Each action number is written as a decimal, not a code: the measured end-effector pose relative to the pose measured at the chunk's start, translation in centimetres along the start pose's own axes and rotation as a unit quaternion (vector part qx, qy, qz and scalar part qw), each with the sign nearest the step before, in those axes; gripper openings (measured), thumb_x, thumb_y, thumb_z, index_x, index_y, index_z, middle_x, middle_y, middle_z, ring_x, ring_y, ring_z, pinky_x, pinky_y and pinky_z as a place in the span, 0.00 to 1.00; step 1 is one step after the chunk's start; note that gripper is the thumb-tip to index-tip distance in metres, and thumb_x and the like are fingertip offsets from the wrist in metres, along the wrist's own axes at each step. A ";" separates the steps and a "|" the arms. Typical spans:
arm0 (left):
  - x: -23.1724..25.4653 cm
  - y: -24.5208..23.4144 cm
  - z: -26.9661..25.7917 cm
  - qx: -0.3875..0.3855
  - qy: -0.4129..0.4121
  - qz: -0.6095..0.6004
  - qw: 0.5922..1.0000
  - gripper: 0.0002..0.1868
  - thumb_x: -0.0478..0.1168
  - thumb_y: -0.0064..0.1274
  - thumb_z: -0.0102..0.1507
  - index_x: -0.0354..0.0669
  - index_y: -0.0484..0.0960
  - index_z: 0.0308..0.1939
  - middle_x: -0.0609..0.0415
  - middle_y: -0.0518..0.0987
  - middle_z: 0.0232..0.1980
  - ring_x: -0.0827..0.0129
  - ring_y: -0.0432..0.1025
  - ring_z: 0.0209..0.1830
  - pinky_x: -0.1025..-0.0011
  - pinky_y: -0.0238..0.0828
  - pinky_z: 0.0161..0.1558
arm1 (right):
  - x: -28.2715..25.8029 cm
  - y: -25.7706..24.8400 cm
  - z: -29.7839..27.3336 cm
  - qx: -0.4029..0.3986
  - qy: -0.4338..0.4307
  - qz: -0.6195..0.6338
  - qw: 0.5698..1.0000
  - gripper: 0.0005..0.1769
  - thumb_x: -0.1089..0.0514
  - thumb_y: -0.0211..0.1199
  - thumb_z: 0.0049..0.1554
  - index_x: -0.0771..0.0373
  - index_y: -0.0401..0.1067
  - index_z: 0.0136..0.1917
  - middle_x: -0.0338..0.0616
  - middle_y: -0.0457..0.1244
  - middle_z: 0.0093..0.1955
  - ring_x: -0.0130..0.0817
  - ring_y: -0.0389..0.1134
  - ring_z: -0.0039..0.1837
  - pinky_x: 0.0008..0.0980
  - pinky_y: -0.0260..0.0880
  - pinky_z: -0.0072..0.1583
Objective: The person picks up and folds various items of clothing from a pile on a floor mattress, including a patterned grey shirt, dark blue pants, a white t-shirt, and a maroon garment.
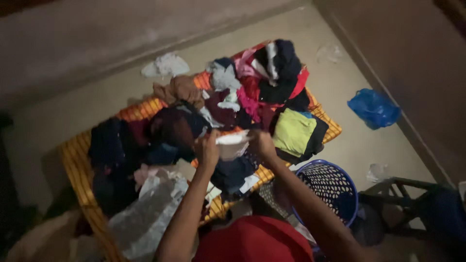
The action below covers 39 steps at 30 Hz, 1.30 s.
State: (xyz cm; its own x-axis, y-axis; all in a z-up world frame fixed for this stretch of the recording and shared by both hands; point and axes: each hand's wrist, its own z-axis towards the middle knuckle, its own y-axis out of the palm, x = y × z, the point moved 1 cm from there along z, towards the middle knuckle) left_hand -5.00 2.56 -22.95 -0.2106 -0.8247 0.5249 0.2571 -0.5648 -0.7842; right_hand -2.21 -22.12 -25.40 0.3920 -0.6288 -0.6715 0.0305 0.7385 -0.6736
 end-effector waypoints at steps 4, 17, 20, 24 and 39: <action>-0.5 1.4 0.3 0.037 -0.047 0.042 0.997 0.11 0.35 0.60 0.55 0.49 0.83 0.41 0.51 0.82 0.41 0.52 0.75 0.47 0.53 0.65 0.51 | 0.4 1.0 1.5 0.016 0.018 0.004 1.000 0.14 0.67 0.62 0.47 0.65 0.78 0.49 0.56 0.71 0.49 0.52 0.74 0.51 0.43 0.76 0.54; -7.9 24.9 -22.1 -0.100 -0.160 0.077 0.979 0.15 0.32 0.51 0.58 0.40 0.82 0.48 0.45 0.80 0.54 0.51 0.71 0.58 0.51 0.62 0.60 | 18.2 17.3 -19.7 -0.273 0.115 0.078 0.952 0.28 0.64 0.62 0.52 0.65 0.68 0.67 0.53 0.61 0.72 0.50 0.72 0.61 0.42 0.74 0.58; -7.6 27.0 -25.7 -0.152 -0.191 0.075 0.967 0.16 0.33 0.51 0.57 0.40 0.81 0.50 0.44 0.79 0.54 0.49 0.72 0.56 0.51 0.65 0.57 | 20.1 17.9 -23.6 -0.318 0.049 -0.004 0.947 0.28 0.63 0.66 0.52 0.67 0.70 0.66 0.62 0.57 0.75 0.60 0.65 0.65 0.47 0.70 0.59; -7.1 26.9 -23.8 -0.184 -0.261 0.082 0.944 0.22 0.36 0.54 0.55 0.41 0.78 0.54 0.42 0.77 0.50 0.46 0.72 0.51 0.49 0.67 0.52 | 19.2 17.3 -21.4 -0.246 -0.004 -0.010 0.969 0.21 0.55 0.65 0.55 0.58 0.71 0.61 0.48 0.62 0.71 0.48 0.66 0.68 0.48 0.67 0.65; -12.0 32.5 -15.6 -0.109 -0.211 -0.078 0.968 0.13 0.44 0.56 0.62 0.47 0.79 0.50 0.47 0.80 0.47 0.50 0.76 0.47 0.50 0.71 0.41 | 31.0 34.2 6.6 -0.123 0.001 -0.297 0.947 0.36 0.44 0.73 0.51 0.60 0.69 0.68 0.60 0.59 0.70 0.67 0.65 0.57 0.58 0.69 0.53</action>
State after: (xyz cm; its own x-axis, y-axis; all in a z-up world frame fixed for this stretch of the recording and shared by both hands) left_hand -8.80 -5.40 -59.94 0.1847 -0.6945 0.6954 0.0383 -0.7020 -0.7112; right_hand 17.02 -14.76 -67.26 0.3704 -0.9164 -0.1518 0.0296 0.1750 -0.9841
